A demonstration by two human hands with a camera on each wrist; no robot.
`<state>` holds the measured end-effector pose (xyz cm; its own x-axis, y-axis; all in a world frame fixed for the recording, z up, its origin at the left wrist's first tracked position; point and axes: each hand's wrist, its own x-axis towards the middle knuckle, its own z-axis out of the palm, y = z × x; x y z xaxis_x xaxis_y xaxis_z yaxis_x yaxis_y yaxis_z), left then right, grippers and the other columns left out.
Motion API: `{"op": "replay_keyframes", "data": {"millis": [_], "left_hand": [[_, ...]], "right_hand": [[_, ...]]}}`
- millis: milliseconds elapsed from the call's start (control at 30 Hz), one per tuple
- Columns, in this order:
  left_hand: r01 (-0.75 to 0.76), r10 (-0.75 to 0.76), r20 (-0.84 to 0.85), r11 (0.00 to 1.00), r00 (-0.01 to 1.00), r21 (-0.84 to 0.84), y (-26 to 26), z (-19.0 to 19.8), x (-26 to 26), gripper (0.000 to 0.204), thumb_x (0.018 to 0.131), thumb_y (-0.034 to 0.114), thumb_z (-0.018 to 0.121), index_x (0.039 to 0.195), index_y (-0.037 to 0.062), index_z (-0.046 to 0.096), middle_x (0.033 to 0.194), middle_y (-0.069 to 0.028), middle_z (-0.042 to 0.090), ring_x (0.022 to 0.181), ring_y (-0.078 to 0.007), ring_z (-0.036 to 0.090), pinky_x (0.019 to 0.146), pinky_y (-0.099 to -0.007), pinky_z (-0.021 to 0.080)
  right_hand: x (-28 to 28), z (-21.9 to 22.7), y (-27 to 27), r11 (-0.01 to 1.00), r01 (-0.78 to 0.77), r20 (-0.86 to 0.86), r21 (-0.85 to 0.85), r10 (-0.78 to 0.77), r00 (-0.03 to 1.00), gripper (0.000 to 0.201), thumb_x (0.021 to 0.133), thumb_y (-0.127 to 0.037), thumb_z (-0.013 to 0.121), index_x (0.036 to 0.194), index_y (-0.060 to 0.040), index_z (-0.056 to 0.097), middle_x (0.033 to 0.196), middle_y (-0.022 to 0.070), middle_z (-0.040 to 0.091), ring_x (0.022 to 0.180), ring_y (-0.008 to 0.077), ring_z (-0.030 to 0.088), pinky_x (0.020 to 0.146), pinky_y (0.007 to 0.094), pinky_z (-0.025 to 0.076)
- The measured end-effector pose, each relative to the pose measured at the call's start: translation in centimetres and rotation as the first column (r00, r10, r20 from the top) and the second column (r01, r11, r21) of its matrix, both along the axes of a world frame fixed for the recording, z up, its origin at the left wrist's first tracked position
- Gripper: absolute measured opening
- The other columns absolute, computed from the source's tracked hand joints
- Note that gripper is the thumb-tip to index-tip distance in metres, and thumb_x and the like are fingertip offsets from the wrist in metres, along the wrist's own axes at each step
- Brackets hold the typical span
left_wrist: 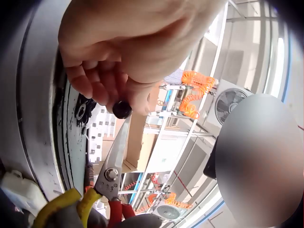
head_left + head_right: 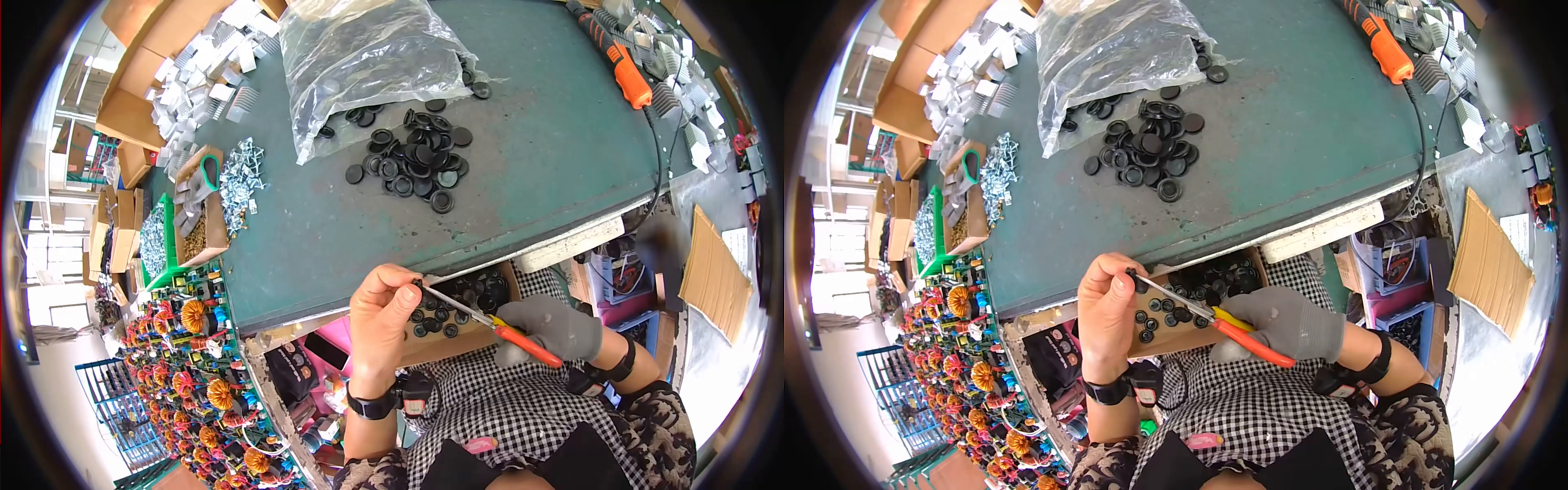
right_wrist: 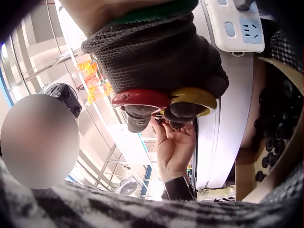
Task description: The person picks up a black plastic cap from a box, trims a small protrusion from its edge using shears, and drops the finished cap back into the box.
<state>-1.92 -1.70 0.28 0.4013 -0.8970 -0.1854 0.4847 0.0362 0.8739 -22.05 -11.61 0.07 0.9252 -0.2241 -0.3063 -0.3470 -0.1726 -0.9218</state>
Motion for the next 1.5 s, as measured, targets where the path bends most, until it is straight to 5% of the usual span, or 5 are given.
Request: {"op": "replay_keyframes", "data": {"millis": [133, 233, 533, 733, 1500], "left_hand": [[0.069, -0.172, 0.467, 0.971, 0.867, 0.231, 0.3, 1.5, 1.4, 0.019, 0.073, 0.013, 0.07, 0.087, 0.0029, 0.061, 0.086, -0.0031, 0.059, 0.082, -0.0131, 0.054, 0.078, -0.0265, 0.041], [0.139, -0.324, 0.94, 0.941, 0.101, 0.309, -1.5, 3.3, 1.1, 0.03, 0.067, 0.017, 0.068, 0.096, 0.0107, 0.065, 0.091, -0.0068, 0.058, 0.085, -0.0246, 0.052, 0.077, -0.0338, 0.039], [-0.03, -0.012, 0.967, 1.0, -0.256, 0.005, -8.0, 1.0, 0.6, 0.029, 0.067, 0.01, 0.068, 0.095, 0.0093, 0.064, 0.083, -0.0052, 0.059, 0.081, -0.0242, 0.053, 0.075, -0.0345, 0.04], [0.04, -0.072, 0.35, 0.994, 0.934, 0.097, -3.8, 1.5, 0.7, 0.019, 0.085, 0.014, 0.06, 0.098, 0.0001, 0.057, 0.086, -0.0032, 0.058, 0.081, -0.0115, 0.054, 0.078, -0.0273, 0.043], [-0.231, 0.223, -0.133, 0.972, 0.966, -0.048, -1.7, -1.2, -2.3, 0.016, 0.091, 0.022, 0.051, 0.095, 0.0067, 0.056, 0.09, -0.0024, 0.06, 0.081, -0.0107, 0.054, 0.077, -0.0265, 0.043]], "right_hand": [[-1.6, 0.1, -0.5, 0.989, 0.144, 0.006, 0.023, -0.144, 0.99, 0.046, 0.075, -0.044, 0.065, 0.09, -0.0019, 0.056, 0.068, 0.0103, 0.057, 0.06, 0.0213, 0.056, 0.055, 0.0323, 0.042], [-2.0, 0.0, -0.7, 0.95, 0.308, 0.136, 0.06, -0.313, 0.94, 0.039, 0.075, -0.037, 0.068, 0.085, -0.0006, 0.057, 0.067, 0.007, 0.056, 0.06, 0.0163, 0.053, 0.055, 0.0293, 0.041], [-1.8, 0.6, -0.2, 0.925, 0.374, 0.145, 0.067, -0.38, 0.914, 0.039, 0.069, -0.034, 0.075, 0.08, -0.0009, 0.057, 0.065, 0.0047, 0.054, 0.057, 0.0134, 0.048, 0.054, 0.0264, 0.04], [-0.7, 0.3, -0.1, 0.838, 0.245, 0.107, -0.487, -0.221, 0.969, 0.068, 0.058, -0.062, 0.068, 0.085, -0.001, 0.052, 0.066, 0.0135, 0.054, 0.062, 0.0319, 0.058, 0.054, 0.0386, 0.044], [2.1, 0.2, 1.2, 0.442, 0.174, 0.072, -0.88, -0.238, 0.969, 0.06, 0.067, -0.061, 0.06, 0.069, -0.0027, 0.05, 0.059, 0.0085, 0.049, 0.052, 0.022, 0.052, 0.05, 0.0326, 0.039]]}}
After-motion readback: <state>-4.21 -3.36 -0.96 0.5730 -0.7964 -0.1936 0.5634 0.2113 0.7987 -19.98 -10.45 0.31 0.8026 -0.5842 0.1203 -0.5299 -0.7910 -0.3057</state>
